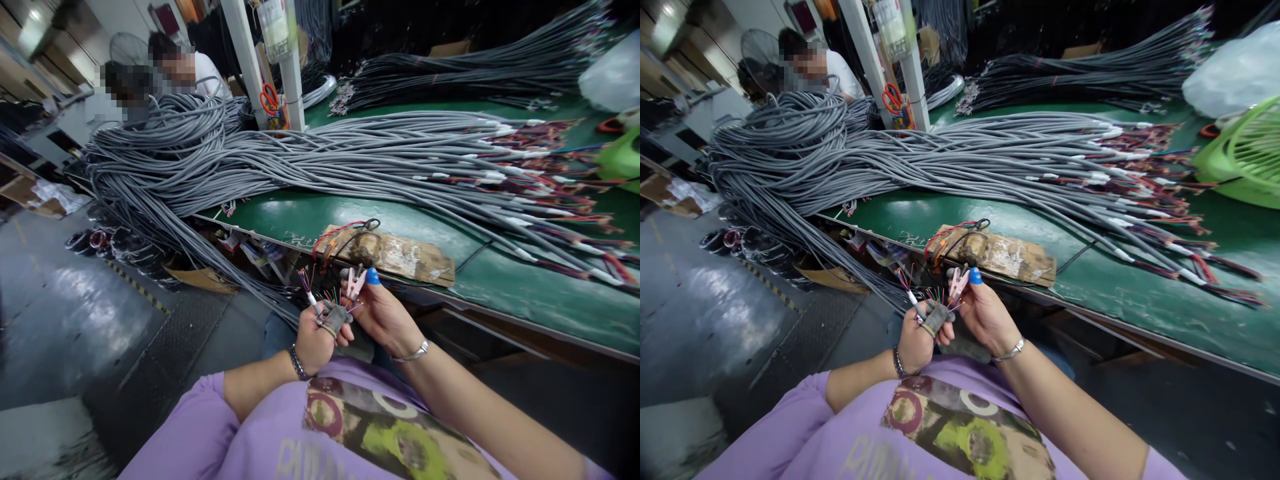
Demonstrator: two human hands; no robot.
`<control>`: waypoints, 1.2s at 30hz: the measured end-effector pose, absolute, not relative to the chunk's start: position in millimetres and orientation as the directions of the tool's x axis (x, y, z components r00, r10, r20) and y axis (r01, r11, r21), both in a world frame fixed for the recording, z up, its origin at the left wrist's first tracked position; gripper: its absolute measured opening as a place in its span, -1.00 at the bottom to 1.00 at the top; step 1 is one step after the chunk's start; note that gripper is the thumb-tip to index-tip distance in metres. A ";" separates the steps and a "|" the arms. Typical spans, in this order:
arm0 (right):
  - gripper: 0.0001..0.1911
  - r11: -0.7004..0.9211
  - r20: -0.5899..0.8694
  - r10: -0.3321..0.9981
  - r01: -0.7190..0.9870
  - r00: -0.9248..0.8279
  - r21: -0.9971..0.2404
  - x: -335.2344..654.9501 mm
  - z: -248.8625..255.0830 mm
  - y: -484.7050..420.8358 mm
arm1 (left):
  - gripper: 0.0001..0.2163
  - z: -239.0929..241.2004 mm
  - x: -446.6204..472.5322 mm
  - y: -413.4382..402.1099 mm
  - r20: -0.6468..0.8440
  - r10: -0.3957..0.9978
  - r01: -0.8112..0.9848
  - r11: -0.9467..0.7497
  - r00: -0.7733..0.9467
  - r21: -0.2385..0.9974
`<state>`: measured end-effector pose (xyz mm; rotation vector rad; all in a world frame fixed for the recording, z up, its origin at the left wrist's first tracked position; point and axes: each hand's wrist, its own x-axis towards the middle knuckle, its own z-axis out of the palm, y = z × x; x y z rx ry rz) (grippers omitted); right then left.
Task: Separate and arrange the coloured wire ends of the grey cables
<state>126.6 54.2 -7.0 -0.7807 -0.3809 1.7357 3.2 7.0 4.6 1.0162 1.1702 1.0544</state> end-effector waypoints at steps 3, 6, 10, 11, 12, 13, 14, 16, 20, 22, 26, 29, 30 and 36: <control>-0.56 -0.359 -0.282 0.932 -0.673 -0.226 -0.647 134.6 -3.8 49.5 | -0.52 6.8 0.7 5.2 -0.200 0.975 -0.084 0.208 0.093 0.975; -0.48 -0.461 -0.273 0.876 -0.527 -0.397 -0.713 149.2 -3.1 43.1 | -0.51 8.1 -3.1 2.9 -0.210 0.970 -0.063 0.219 0.122 0.974; -0.62 -0.385 -0.262 0.888 -0.296 -0.379 -0.874 159.3 -2.0 31.2 | -0.53 7.6 -6.2 0.8 -0.207 0.966 -0.036 0.215 0.156 0.976; -0.67 -0.324 -0.236 0.915 -0.248 -0.327 -0.913 158.5 -0.9 28.2 | -0.54 7.2 -6.5 0.7 -0.203 0.965 -0.027 0.210 0.166 0.977; -0.70 -0.265 -0.201 0.938 -0.212 -0.281 -0.941 156.7 0.6 25.6 | -0.54 6.7 -6.6 0.9 -0.200 0.963 -0.014 0.206 0.181 0.978; -0.72 -0.223 -0.169 0.951 -0.194 -0.259 -0.955 154.2 2.6 23.5 | -0.55 6.1 -6.8 1.2 -0.197 0.959 0.001 0.201 0.201 0.980; -0.72 -0.204 -0.148 0.952 -0.195 -0.269 -0.959 151.4 4.7 21.8 | -0.57 5.5 -7.0 1.7 -0.195 0.954 0.018 0.196 0.228 0.980; -0.72 -0.219 -0.130 0.927 -0.230 -0.351 -0.948 146.1 9.0 20.1 | -0.59 4.4 -7.6 2.6 -0.195 0.938 0.047 0.189 0.288 0.981; -0.74 -0.267 -0.134 0.889 -0.259 -0.438 -0.928 141.5 11.2 21.5 | -0.58 3.9 -8.8 3.7 -0.228 0.920 0.031 0.231 0.319 0.973; -0.72 -0.256 -0.150 0.910 -0.236 -0.387 -0.937 143.1 7.4 23.3 | -0.56 3.5 -8.9 4.0 -0.244 0.925 -0.007 0.257 0.291 0.966; -0.63 -0.326 -0.211 0.912 -0.309 -0.351 -0.893 151.7 -3.8 25.5 | -0.56 -1.5 -9.2 5.2 -0.256 0.950 -0.103 0.277 0.181 0.955; -0.59 -0.423 -0.279 0.887 -0.404 -0.368 -0.811 157.1 -7.9 24.8 | -0.59 -6.3 -9.9 6.2 -0.248 0.962 -0.160 0.264 0.111 0.951; -0.59 -0.440 -0.300 0.883 -0.416 -0.361 -0.796 157.4 -7.9 24.4 | -0.60 -7.2 -9.9 6.3 -0.245 0.965 -0.167 0.258 0.095 0.952; -0.60 -0.341 -0.261 0.924 -0.293 -0.278 -0.893 145.4 -0.2 22.8 | -0.58 -4.9 -9.0 6.1 -0.214 0.972 -0.108 0.224 0.099 0.968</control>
